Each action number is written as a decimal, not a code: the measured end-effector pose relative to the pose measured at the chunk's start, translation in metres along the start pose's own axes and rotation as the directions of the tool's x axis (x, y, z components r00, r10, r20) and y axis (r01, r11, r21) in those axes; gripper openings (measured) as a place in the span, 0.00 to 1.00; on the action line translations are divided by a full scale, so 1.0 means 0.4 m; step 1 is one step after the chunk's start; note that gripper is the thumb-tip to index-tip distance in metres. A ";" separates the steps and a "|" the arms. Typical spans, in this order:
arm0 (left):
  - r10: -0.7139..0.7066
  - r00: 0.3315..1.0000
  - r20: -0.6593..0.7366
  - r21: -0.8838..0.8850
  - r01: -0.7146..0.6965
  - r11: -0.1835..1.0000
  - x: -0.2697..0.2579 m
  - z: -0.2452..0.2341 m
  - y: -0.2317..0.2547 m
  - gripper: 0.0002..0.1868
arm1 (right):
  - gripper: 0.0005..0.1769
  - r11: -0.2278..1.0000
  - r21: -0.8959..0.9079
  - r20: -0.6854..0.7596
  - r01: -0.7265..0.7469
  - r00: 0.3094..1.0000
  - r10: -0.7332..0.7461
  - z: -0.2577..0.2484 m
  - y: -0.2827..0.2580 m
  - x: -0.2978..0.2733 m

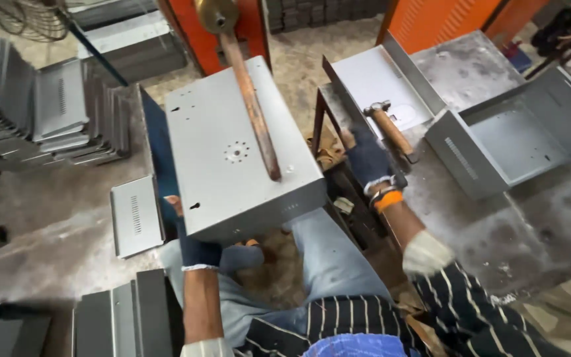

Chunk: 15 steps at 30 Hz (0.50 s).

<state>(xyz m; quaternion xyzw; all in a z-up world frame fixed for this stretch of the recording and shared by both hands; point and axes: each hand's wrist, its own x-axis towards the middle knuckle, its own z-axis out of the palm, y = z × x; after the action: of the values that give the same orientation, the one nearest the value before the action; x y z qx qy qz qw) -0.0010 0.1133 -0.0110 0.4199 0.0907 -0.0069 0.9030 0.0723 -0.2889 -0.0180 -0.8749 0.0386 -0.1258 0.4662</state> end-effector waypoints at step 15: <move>-0.005 0.990 -0.143 0.128 0.024 0.991 -0.046 0.071 0.062 0.52 | 0.38 0.495 -0.839 -0.247 -0.223 0.969 0.019 -0.106 0.222 0.122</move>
<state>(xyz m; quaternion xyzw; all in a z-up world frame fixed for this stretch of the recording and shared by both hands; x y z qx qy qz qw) -0.0123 0.1065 0.0287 0.4764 0.1571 0.0105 0.8650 0.1130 -0.3819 -0.0596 -0.9673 0.2053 -0.1460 -0.0299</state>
